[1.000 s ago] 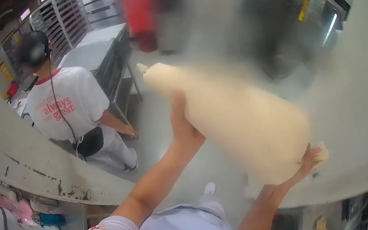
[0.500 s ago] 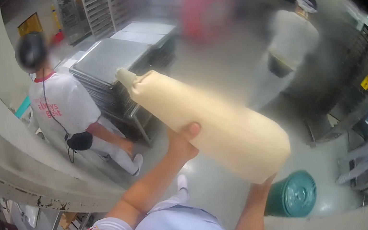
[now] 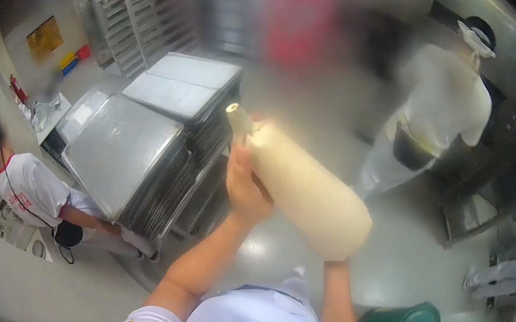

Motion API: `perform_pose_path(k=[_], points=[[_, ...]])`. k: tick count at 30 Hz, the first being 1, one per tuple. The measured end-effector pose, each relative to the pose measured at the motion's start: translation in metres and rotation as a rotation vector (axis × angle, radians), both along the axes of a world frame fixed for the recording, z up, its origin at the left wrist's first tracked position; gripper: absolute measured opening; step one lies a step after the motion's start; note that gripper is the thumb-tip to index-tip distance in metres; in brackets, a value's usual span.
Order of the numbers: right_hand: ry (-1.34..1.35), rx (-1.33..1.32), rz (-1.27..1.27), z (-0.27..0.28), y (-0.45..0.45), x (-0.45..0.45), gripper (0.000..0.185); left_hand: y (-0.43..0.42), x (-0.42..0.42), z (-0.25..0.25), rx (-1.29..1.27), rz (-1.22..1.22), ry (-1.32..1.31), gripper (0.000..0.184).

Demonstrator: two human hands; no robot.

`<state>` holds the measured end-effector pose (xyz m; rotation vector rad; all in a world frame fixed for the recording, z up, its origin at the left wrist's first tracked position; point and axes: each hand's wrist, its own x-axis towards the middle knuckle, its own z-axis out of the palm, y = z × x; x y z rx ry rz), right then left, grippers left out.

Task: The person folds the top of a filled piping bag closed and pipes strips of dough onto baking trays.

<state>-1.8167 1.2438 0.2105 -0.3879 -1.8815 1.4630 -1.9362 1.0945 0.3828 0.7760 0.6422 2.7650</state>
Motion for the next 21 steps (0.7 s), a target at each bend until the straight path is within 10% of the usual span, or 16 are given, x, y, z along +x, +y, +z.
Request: perform_pose_path(k=[21], points=[[0.080, 0.060, 0.598, 0.009, 0.110, -0.385, 0.043, 0.125, -0.298, 0.099, -0.150, 0.949, 0.126, 0.032]])
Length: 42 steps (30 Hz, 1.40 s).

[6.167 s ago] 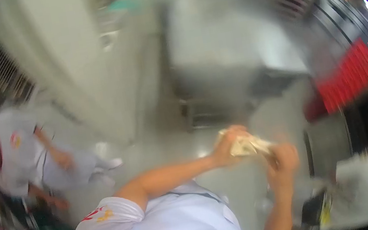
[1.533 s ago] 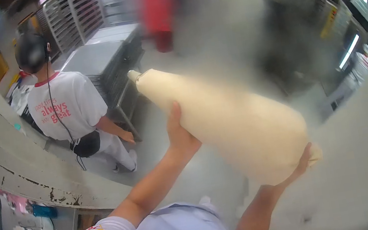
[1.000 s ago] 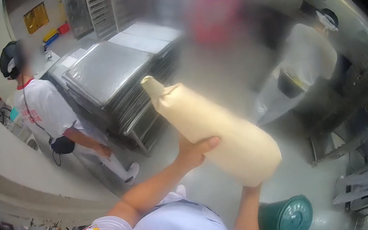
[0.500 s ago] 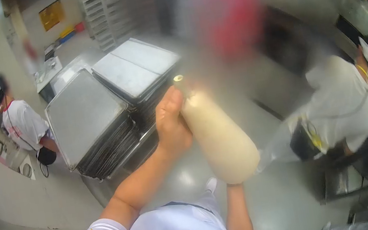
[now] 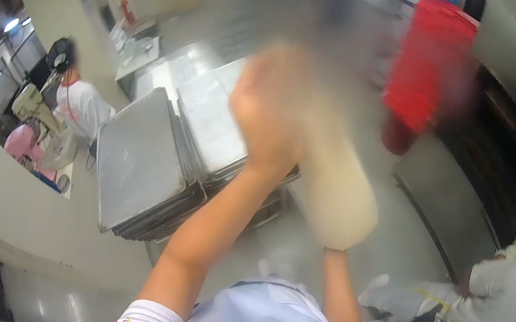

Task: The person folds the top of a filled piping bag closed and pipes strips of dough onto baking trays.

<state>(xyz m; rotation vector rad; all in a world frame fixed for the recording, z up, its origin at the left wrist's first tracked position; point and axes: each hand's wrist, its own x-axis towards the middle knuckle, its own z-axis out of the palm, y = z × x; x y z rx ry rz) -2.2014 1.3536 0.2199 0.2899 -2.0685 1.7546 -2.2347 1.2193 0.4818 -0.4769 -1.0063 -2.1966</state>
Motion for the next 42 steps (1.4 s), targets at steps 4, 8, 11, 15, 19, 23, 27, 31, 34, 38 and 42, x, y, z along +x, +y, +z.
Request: perform_pose_path(k=[4, 8, 11, 15, 19, 23, 27, 31, 34, 38, 42], points=[[0.070, 0.137, 0.029, 0.009, -0.005, -0.048, 0.043, -0.006, -0.041, 0.000, -0.177, 0.082, 0.040, 0.056], [0.257, 0.369, -0.053, 0.024, 0.013, -0.120, 0.043, -0.004, -0.065, -0.042, -0.295, 0.119, -0.131, 0.071], [0.436, 0.590, -0.152, 0.039, 0.043, -0.187, 0.043, -0.021, -0.090, -0.025, -0.254, 0.067, -0.224, 0.065], [0.596, 0.793, -0.237, 0.053, 0.083, -0.276, 0.043, -0.044, -0.168, -0.008, -0.067, -0.076, -0.197, 0.057], [0.724, 0.874, -0.216, 0.034, 0.061, -0.379, 0.043, -0.064, -0.231, -0.029, -0.128, 0.064, -0.167, 0.055], [0.668, 0.730, 0.011, 0.065, 0.034, -0.446, 0.038, -0.082, -0.285, -0.045, 0.153, 0.238, -0.181, 0.053], [0.817, 0.683, -0.029, 0.094, -0.012, -0.513, 0.034, -0.125, -0.317, -0.063, 0.586, 0.127, -0.268, 0.060], [0.956, 0.668, -0.094, 0.121, -0.050, -0.549, 0.030, -0.166, -0.354, -0.111, 0.707, -0.018, -0.243, 0.065], [1.002, 0.646, -0.112, 0.131, -0.070, -0.566, 0.027, -0.190, -0.367, -0.143, 0.794, -0.032, -0.312, 0.064], [0.664, 0.231, 0.091, 0.109, -0.085, -0.609, 0.027, -0.207, -0.383, -0.172, 0.851, -0.035, -0.309, 0.063], [0.313, -0.243, 0.250, 0.098, -0.097, -0.632, 0.027, -0.216, -0.385, -0.188, 0.925, -0.059, -0.335, 0.064]])
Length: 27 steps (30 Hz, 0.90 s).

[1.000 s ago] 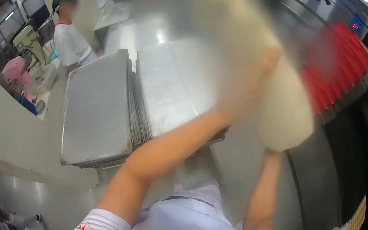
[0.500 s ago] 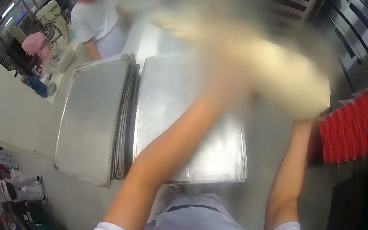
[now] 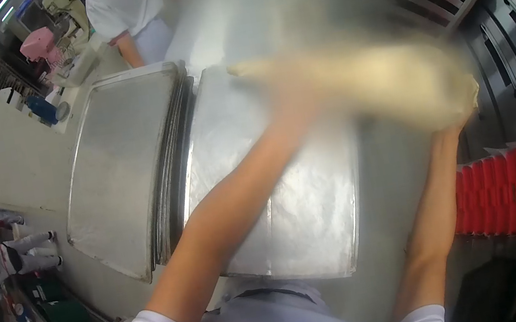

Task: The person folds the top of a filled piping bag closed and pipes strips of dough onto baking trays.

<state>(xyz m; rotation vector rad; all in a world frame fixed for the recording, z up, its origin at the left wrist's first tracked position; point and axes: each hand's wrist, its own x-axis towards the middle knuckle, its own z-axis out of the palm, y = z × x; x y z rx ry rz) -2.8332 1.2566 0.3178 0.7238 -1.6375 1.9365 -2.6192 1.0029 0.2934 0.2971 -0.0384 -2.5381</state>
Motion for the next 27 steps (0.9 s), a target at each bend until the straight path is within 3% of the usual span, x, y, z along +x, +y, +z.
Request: perform_pose_path(k=[2, 5, 6, 8, 11, 13, 14, 15, 17, 19, 20, 21, 23, 24, 26, 27], points=[[-0.067, -0.066, 0.124, 0.001, -0.003, -0.008, 0.026, -0.008, -0.001, -0.006, 0.016, -0.001, -0.002, 0.064], [-0.140, -0.136, 0.316, -0.001, -0.006, -0.018, 0.023, -0.022, 0.000, -0.038, 0.647, -0.458, 0.858, 0.064], [-0.079, -0.016, 0.210, -0.001, -0.008, -0.022, 0.022, -0.024, 0.002, -0.044, 0.857, -0.611, 1.148, 0.064], [-0.018, 0.107, 0.097, 0.000, -0.010, -0.032, 0.021, -0.027, -0.001, -0.054, 1.072, -0.767, 1.438, 0.065], [0.114, 0.168, 0.022, -0.001, -0.015, -0.040, 0.021, -0.025, -0.002, -0.046, 1.088, -0.744, 1.450, 0.064], [0.052, 0.138, 0.057, -0.002, -0.017, -0.041, 0.021, -0.018, -0.002, -0.018, 0.051, 0.031, 0.011, 0.064], [0.032, 0.129, 0.068, -0.003, -0.018, -0.042, 0.021, -0.023, -0.004, -0.031, 0.054, 0.032, 0.011, 0.064], [-0.005, 0.082, 0.114, -0.005, -0.017, -0.047, 0.020, -0.032, -0.008, -0.059, 0.544, -0.311, 0.679, 0.064], [-0.043, 0.034, 0.160, -0.006, -0.019, -0.052, 0.020, -0.034, -0.005, -0.059, 1.026, -0.659, 1.348, 0.063], [0.022, 0.068, 0.120, -0.003, -0.021, -0.056, 0.020, -0.022, 0.007, -0.007, 0.071, -0.002, -0.014, 0.062], [0.042, 0.079, 0.105, -0.001, -0.021, -0.057, 0.020, -0.028, 0.001, -0.027, 0.071, -0.005, -0.016, 0.062], [0.122, 0.206, 0.023, 0.001, -0.021, -0.057, 0.022, -0.039, -0.012, -0.068, 0.482, -0.305, 0.615, 0.060], [0.201, 0.340, -0.060, 0.000, -0.023, -0.062, 0.023, -0.037, -0.022, -0.089, 0.896, -0.600, 1.253, 0.059], [0.179, 0.295, -0.023, 0.001, -0.027, -0.061, 0.025, -0.029, -0.025, -0.083, 0.305, -0.208, 0.780, 0.058], [0.160, 0.252, 0.013, 0.005, -0.024, -0.052, 0.026, -0.029, -0.020, -0.075, -0.258, 0.165, 0.267, 0.057], [0.109, 0.219, 0.230, 0.024, -0.032, -0.011, 0.027, -0.041, -0.015, -0.081, 0.288, -0.224, 0.745, 0.057]])
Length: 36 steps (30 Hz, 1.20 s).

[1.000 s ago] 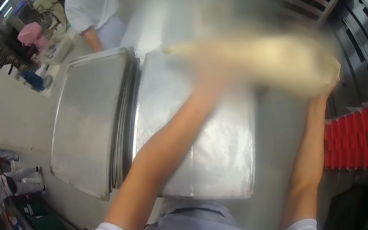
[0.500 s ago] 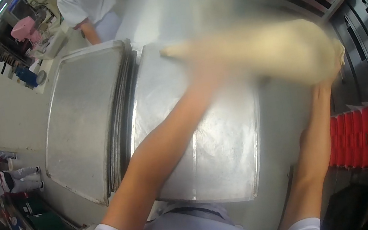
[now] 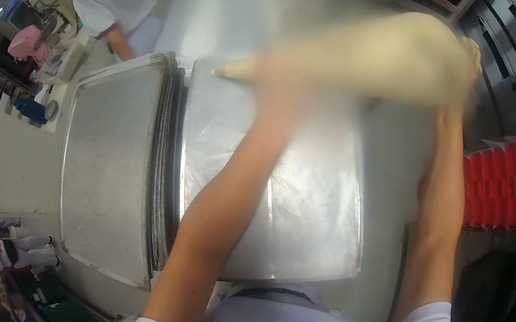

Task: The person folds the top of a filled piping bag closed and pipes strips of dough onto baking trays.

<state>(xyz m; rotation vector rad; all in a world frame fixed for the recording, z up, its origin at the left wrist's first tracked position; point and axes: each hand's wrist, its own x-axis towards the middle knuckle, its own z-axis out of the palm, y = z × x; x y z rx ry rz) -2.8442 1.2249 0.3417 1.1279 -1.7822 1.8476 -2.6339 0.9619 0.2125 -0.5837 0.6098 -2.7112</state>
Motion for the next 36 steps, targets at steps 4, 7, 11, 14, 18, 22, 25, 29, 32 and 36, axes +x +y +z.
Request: perform_pose_path(k=[4, 7, 11, 14, 18, 22, 25, 29, 32, 36], points=[[-0.168, -0.108, 0.284, 0.000, 0.000, -0.003, 0.026, 0.009, -0.022, -0.013, -0.327, 0.396, -0.124, 0.056], [0.009, -0.013, -0.056, -0.016, 0.002, -0.040, 0.022, 0.015, -0.021, -0.007, -0.534, 0.628, -0.386, 0.056], [0.260, 0.184, -0.429, -0.013, 0.018, -0.071, 0.018, 0.023, -0.016, 0.014, -0.508, 0.503, -0.484, 0.056], [0.502, 0.273, -0.524, -0.011, 0.024, -0.069, 0.018, 0.038, -0.009, 0.035, -0.474, 0.412, -0.642, 0.056], [0.676, 0.364, -0.577, 0.006, 0.037, -0.049, 0.022, 0.052, -0.014, 0.056, -0.341, 0.334, -0.588, 0.055], [0.510, 0.266, -0.395, 0.000, 0.062, -0.062, 0.028, 0.059, -0.012, 0.070, -0.218, 0.151, -0.685, 0.054], [1.060, 0.384, -0.604, 0.017, 0.062, -0.024, 0.032, 0.059, -0.025, 0.043, -0.468, 0.476, -0.479, 0.053], [1.059, 0.499, -0.640, 0.012, 0.053, 0.001, 0.034, 0.052, -0.025, 0.013, -0.805, 0.973, -0.428, 0.052], [0.922, 0.211, -0.537, 0.009, 0.038, -0.001, 0.031, 0.042, -0.011, -0.003, -0.721, 0.834, -0.392, 0.052], [-0.239, -0.296, 0.060, 0.006, 0.010, 0.007, 0.027, 0.034, 0.009, -0.006, -0.647, 0.739, -0.389, 0.053]])
